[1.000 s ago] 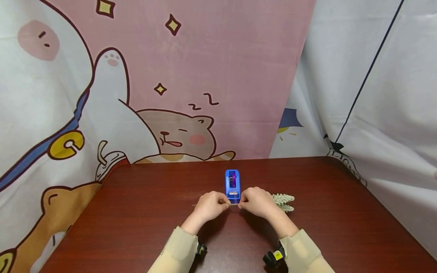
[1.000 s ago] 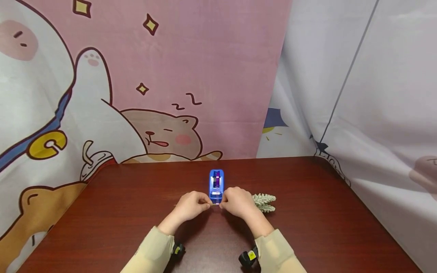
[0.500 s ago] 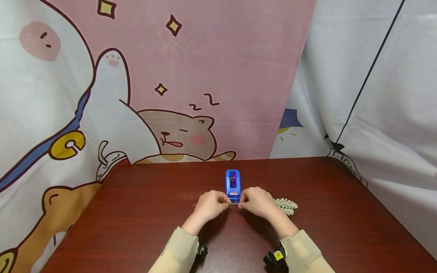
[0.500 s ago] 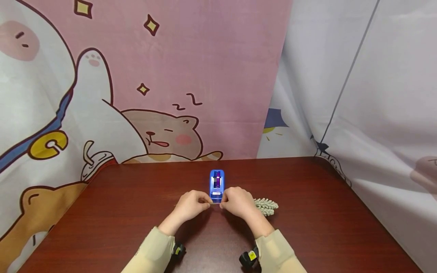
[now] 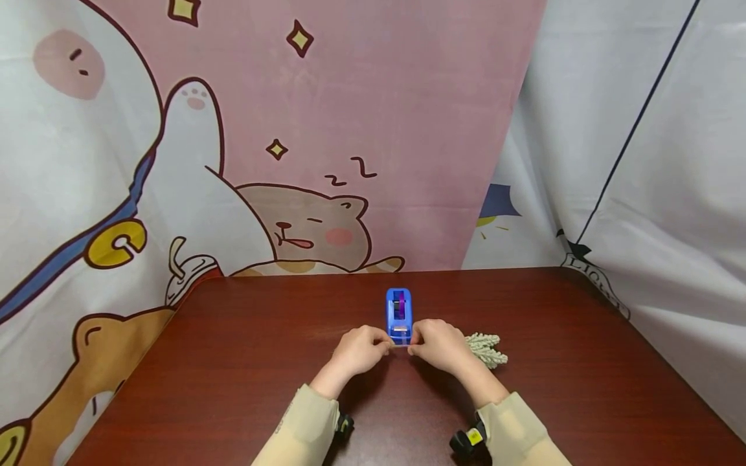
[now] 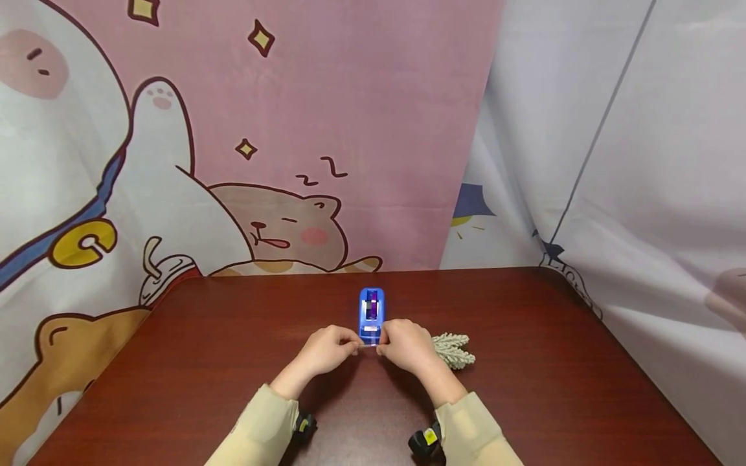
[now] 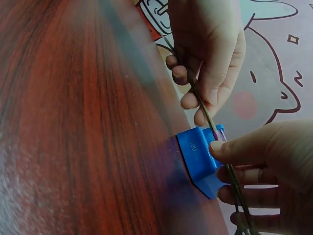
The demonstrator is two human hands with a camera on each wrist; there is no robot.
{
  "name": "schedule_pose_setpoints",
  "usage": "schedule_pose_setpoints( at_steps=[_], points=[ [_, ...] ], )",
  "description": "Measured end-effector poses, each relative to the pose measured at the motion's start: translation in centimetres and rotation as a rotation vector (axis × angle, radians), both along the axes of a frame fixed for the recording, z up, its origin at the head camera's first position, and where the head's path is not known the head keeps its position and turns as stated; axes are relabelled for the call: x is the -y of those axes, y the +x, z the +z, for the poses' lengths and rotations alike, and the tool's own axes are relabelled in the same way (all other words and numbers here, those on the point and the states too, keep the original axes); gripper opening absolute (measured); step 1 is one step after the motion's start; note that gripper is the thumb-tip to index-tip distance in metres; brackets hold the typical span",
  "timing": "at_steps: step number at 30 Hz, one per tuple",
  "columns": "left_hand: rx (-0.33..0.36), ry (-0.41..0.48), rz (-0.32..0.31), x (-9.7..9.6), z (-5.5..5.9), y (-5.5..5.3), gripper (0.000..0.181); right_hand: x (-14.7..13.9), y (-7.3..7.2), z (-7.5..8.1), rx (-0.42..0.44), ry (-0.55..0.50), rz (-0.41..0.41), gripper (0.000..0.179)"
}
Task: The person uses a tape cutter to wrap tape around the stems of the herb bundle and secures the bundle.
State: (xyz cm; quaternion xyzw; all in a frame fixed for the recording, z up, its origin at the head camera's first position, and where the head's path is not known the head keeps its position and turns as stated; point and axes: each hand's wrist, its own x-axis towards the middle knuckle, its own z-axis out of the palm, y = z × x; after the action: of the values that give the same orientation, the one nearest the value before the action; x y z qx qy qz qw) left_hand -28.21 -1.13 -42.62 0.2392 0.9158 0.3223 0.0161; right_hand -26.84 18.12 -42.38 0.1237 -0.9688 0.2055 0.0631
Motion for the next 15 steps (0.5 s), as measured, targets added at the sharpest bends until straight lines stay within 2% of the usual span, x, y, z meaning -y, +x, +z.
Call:
schedule_pose_setpoints(
  at_steps=[6, 15],
  points=[
    [0.021, -0.011, -0.035, 0.02, 0.03, -0.1, 0.015, 0.01, -0.06, -0.05, -0.013, 0.0, -0.013, 0.028],
    [-0.016, 0.026, -0.005, 0.14, -0.16, -0.36, 0.011, 0.0, -0.12, 0.09, -0.002, -0.029, -0.015, 0.026]
  ],
)
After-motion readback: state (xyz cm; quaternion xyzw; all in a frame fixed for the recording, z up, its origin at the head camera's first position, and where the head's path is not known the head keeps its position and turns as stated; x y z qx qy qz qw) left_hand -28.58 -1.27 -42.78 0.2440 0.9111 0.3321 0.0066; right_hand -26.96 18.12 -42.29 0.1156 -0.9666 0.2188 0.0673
